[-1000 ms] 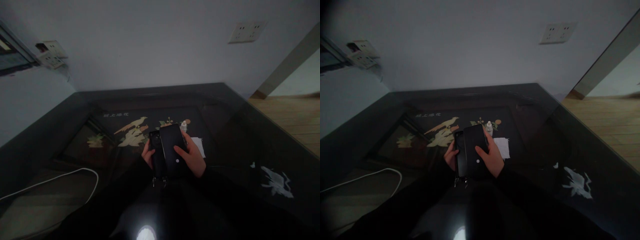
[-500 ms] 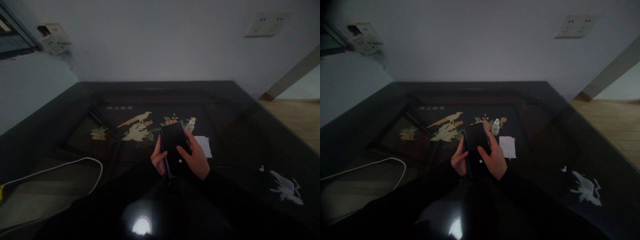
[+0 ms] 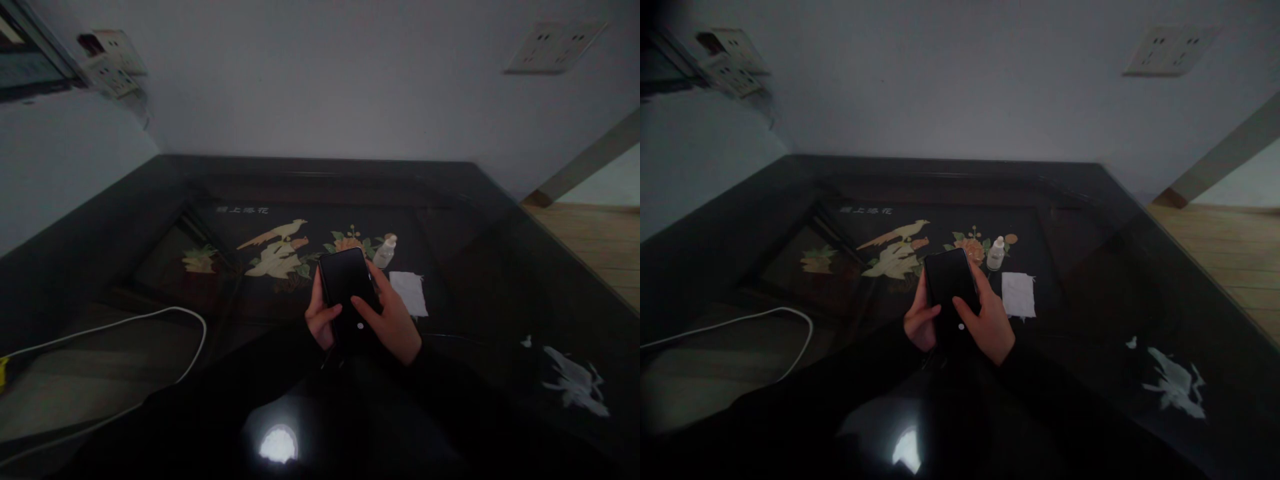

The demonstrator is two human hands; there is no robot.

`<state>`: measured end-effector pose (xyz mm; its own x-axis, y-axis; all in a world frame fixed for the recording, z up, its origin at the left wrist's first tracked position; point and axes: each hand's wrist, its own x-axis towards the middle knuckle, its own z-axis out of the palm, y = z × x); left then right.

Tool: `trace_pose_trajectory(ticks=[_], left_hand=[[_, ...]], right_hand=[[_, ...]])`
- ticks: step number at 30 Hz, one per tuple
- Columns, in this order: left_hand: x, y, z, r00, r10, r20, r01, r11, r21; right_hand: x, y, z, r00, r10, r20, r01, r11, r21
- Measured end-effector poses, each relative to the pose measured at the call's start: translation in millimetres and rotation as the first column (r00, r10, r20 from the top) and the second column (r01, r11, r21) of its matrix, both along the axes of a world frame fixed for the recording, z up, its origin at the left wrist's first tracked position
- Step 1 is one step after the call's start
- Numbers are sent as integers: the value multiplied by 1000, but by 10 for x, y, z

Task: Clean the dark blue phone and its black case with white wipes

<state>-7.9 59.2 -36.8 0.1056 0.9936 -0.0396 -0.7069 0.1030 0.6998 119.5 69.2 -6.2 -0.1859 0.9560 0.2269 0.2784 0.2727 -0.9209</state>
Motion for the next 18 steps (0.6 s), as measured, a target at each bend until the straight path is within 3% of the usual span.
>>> trace_pose_trajectory(ticks=[4, 9, 14, 18], left_hand=[[13, -1, 30, 999, 54, -2, -54, 998, -37], [8, -5, 49, 999, 36, 9, -36, 999, -7], [-9, -16, 87, 998, 60, -36, -58, 997, 49], [-18, -39, 95, 999, 39, -35, -35, 995, 89]], right_hand=[[-72, -37, -19, 1000, -28, 2, 28, 999, 35], [-132, -70, 21, 996, -89, -31, 90, 995, 47], [-148, -135, 70, 981, -185, -52, 191, 969, 160], [-154, -181, 70, 988, -156, -1, 151, 958, 245]])
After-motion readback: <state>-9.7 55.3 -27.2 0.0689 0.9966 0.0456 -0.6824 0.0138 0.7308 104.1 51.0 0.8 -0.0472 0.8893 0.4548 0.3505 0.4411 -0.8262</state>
